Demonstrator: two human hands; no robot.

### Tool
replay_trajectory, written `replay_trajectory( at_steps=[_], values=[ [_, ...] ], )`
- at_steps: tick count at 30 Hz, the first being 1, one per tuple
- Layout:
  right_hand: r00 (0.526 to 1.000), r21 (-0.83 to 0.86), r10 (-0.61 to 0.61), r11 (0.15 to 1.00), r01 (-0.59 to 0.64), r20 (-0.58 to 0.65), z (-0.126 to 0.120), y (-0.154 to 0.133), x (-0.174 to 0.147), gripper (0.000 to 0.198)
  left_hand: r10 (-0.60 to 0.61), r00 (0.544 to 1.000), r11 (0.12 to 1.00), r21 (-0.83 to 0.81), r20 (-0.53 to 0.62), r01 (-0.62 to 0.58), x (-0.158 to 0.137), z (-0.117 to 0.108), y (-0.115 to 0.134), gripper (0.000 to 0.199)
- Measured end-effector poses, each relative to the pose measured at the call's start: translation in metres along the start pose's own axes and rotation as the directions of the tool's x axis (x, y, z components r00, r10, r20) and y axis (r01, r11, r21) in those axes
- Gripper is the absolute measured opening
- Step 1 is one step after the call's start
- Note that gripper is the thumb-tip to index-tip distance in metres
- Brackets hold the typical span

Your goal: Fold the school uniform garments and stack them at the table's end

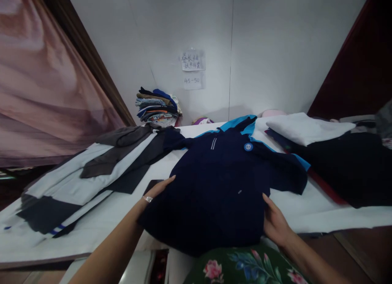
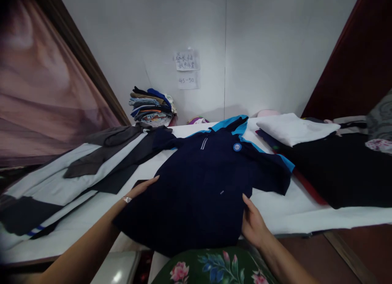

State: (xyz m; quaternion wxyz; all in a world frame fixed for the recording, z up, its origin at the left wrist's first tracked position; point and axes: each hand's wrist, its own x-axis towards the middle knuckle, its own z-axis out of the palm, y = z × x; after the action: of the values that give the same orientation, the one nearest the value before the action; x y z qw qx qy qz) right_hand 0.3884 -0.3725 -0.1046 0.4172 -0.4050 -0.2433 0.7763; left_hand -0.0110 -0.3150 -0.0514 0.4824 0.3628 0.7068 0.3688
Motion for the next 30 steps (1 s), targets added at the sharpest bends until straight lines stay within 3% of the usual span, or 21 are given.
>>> replay_trajectory(
  at_steps=[2,4,7,8,10,12,14,16,18,21,23,27,30],
  values=[
    [0.998,-0.015,-0.049,0.999,0.049,-0.047,-0.003,-0.007,0.0,0.019,-0.075,0.991,0.997,-0.018,0.115,0.077,-0.004,-0.001,0.001,0.024],
    [0.985,-0.07,-0.13,0.99,0.123,-0.11,-0.011,-0.018,0.001,0.013,-0.087,0.987,0.996,-0.018,0.132,0.09,-0.006,-0.005,0.006,0.02],
    [0.97,-0.398,-0.204,0.907,0.138,-0.13,-0.029,-0.038,-0.003,0.015,-0.067,0.993,0.998,0.007,0.095,0.066,-0.01,-0.014,0.011,0.025],
    [0.963,-0.576,-0.242,0.807,0.131,-0.12,-0.035,-0.044,-0.006,0.02,-0.074,0.991,0.997,0.016,0.115,0.073,-0.012,-0.016,0.011,0.029],
    [0.917,-0.874,-0.39,0.47,0.121,-0.083,-0.043,-0.055,-0.013,0.029,-0.092,0.978,0.996,0.034,0.186,0.087,-0.018,-0.016,0.006,0.039],
    [0.811,-0.982,-0.585,0.131,0.136,0.034,-0.041,-0.064,-0.019,0.029,-0.104,0.966,0.994,0.051,0.237,0.094,-0.025,-0.013,0.0,0.046],
    [0.7,-0.968,-0.674,-0.093,0.234,0.234,-0.027,-0.068,-0.019,0.026,-0.109,0.964,0.992,0.092,0.243,0.089,-0.033,-0.008,-0.004,0.052],
    [0.633,-0.876,-0.608,-0.275,0.398,0.478,-0.007,-0.069,-0.01,0.027,-0.09,0.97,0.988,0.146,0.225,0.058,-0.04,-0.003,-0.005,0.055],
    [0.612,-0.759,-0.45,-0.412,0.504,0.65,0.013,-0.066,0.007,0.042,-0.053,0.973,0.98,0.199,0.224,0.008,-0.044,0.002,-0.005,0.058],
    [0.675,-0.684,-0.249,-0.521,0.511,0.694,0.027,-0.059,0.034,0.065,0.022,0.972,0.956,0.279,0.235,-0.089,-0.047,0.002,-0.007,0.057],
    [0.703,-0.667,-0.197,-0.56,0.492,0.683,0.026,-0.056,0.044,0.062,0.045,0.973,0.938,0.325,0.224,-0.118,-0.046,-0.001,-0.011,0.05],
    [0.686,-0.637,-0.203,-0.613,0.467,0.699,0.012,-0.065,0.036,0.051,0.02,0.98,0.953,0.292,0.2,-0.079,-0.044,-0.01,-0.019,0.04],
    [0.674,-0.66,-0.222,-0.553,0.508,0.704,-0.008,-0.091,0.01,0.032,-0.014,0.976,0.977,0.211,0.218,-0.033,-0.045,-0.015,-0.017,0.036]
  ],
)
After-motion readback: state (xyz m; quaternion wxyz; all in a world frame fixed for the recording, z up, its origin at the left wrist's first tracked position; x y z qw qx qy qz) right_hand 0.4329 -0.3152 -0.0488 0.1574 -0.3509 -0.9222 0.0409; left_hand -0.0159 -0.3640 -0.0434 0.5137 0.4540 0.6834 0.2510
